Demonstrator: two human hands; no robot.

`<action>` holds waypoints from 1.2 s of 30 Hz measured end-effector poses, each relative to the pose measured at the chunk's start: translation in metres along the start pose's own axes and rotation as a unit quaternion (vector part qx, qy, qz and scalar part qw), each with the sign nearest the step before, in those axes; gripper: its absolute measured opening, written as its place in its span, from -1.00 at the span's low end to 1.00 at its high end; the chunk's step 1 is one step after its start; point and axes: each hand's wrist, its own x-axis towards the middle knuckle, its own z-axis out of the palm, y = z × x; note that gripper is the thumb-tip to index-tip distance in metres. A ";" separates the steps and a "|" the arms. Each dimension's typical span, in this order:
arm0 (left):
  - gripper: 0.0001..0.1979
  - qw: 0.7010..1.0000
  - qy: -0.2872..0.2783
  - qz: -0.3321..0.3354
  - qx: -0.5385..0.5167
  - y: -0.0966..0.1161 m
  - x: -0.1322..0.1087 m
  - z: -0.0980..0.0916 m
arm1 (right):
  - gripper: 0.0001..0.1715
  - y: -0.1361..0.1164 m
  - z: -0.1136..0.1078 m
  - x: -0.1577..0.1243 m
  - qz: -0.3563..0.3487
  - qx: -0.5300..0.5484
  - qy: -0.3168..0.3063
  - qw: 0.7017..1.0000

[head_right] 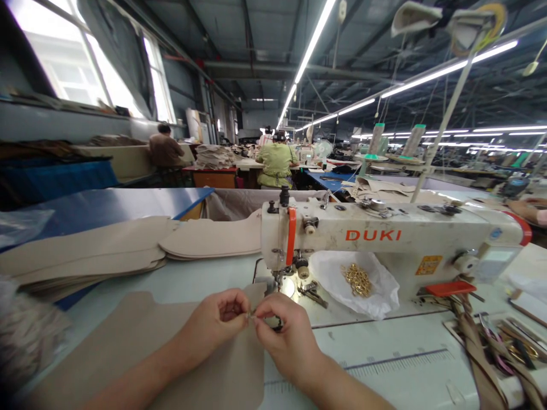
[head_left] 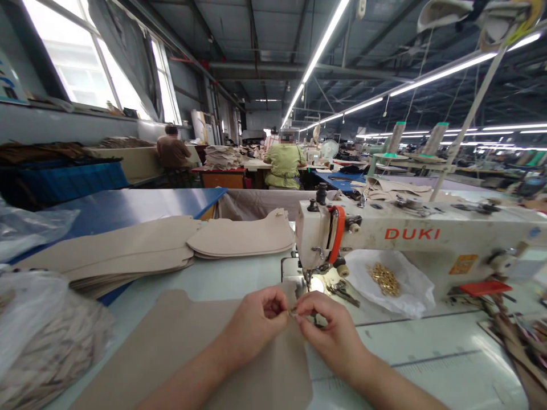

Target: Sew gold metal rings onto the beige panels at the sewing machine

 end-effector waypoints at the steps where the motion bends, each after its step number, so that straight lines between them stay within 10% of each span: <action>1: -0.98 1.000 0.000 0.002 0.003 -0.001 0.000 0.000 | -0.86 0.000 0.000 0.000 0.006 0.005 0.008 1.000; 36: -0.92 0.997 0.060 0.046 0.001 0.010 -0.006 0.005 | -0.87 0.008 0.006 0.005 0.184 0.206 0.046 0.960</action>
